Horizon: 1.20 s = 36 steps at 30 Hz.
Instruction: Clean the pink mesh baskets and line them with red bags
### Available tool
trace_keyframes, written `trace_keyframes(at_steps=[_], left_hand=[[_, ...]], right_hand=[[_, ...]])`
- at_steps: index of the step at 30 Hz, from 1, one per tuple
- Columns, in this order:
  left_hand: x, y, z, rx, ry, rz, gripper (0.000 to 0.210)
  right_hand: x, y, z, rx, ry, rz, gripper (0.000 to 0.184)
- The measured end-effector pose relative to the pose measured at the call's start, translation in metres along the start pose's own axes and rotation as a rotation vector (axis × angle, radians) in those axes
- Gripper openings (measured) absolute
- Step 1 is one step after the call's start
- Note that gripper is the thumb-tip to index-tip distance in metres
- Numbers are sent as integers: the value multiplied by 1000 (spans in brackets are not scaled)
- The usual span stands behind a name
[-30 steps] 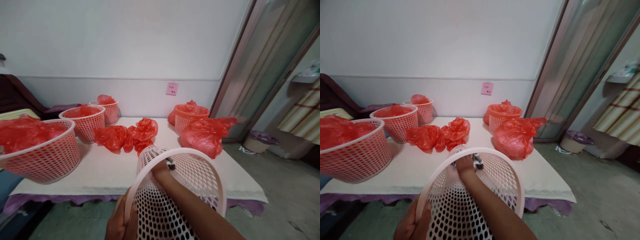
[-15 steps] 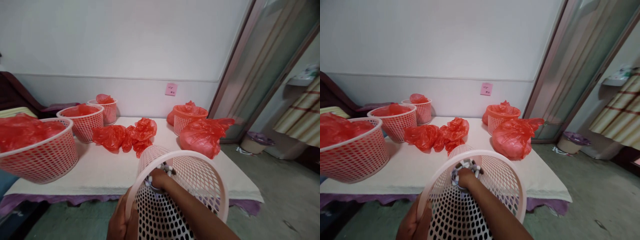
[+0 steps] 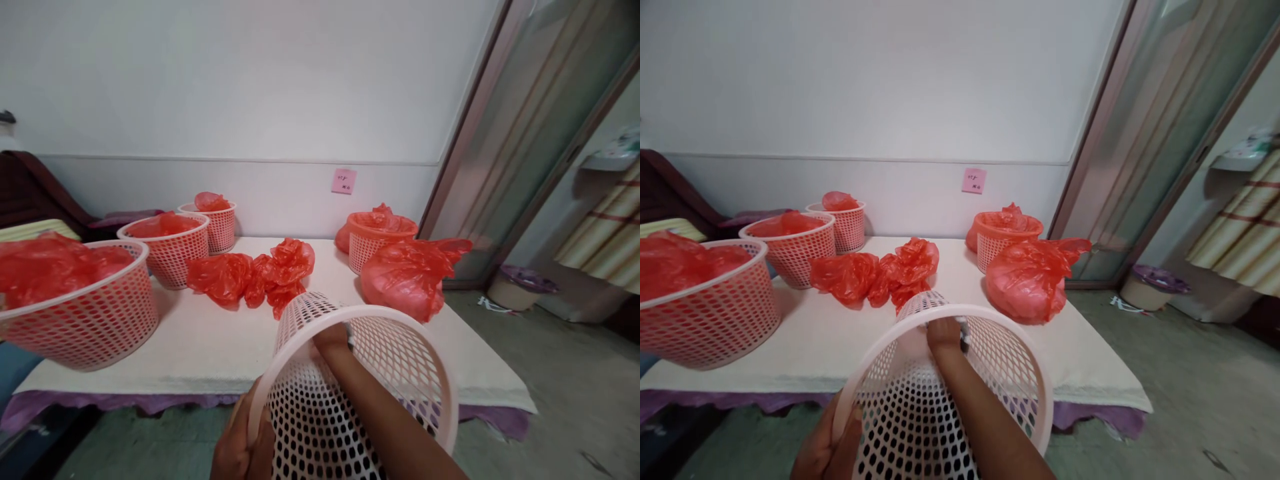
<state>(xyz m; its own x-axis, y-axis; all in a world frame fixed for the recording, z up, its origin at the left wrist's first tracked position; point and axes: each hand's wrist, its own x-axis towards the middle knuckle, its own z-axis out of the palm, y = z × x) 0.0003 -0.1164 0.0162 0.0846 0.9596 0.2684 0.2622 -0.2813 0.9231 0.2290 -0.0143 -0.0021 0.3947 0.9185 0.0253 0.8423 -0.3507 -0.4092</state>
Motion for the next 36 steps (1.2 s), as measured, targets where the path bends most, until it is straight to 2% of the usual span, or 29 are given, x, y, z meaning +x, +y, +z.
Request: trace_keyframes(at_steps=[3, 5, 9, 12, 13, 15, 17, 20, 22, 24, 26, 28, 30, 32, 33, 34, 36], left_hand=[[3, 3, 2, -36, 7, -19, 44], [5, 7, 2, -66, -7, -51, 47], [14, 17, -2, -131, -7, -129, 52], [29, 20, -8, -191, 15, -254, 54], [34, 19, -11, -223, 21, -307, 53], [43, 16, -14, -306, 17, -409, 54], [49, 14, -15, -388, 5, -482, 59], [52, 15, -13, -462, 6, -530, 67], [52, 18, -11, -484, 10, -537, 66], [51, 19, -10, -488, -13, -542, 63], [48, 16, -11, -465, -80, -534, 61], [43, 9, -14, -382, -126, -441, 58], [38, -1, -22, -177, -68, -232, 56], [35, -9, -34, 137, 36, 117, 53], [35, -10, -40, 298, 43, 344, 52], [36, -10, -46, 442, 5, 585, 52], [41, -4, -56, 659, -159, 992, 54]], right_hand=[[-6, -1, -5, -4, -175, 1, 19], [-15, -7, -9, 16, -279, -60, 16], [-56, -29, -30, 83, -316, -262, 19], [-101, -44, -50, 109, -276, -437, 21], [-116, -48, -54, 118, -226, -537, 24], [-142, -54, -56, 80, -200, -628, 29], [-157, -58, -48, -9, -155, -680, 27], [-165, -65, -30, -127, 2, -737, 12], [-165, -69, -21, -165, 87, -703, 11], [-164, -71, -18, -213, 133, -705, 9], [-163, -69, -22, -273, 176, -780, 5], [-161, -65, -30, -319, 185, -857, 7], [-159, -59, -41, -317, 155, -863, 11], [-158, -53, -52, -304, 93, -857, 12], [-157, -51, -58, -298, 56, -860, 14], [-156, -49, -62, -293, 19, -863, 16], [-155, -45, -70, -262, -56, -861, 26]])
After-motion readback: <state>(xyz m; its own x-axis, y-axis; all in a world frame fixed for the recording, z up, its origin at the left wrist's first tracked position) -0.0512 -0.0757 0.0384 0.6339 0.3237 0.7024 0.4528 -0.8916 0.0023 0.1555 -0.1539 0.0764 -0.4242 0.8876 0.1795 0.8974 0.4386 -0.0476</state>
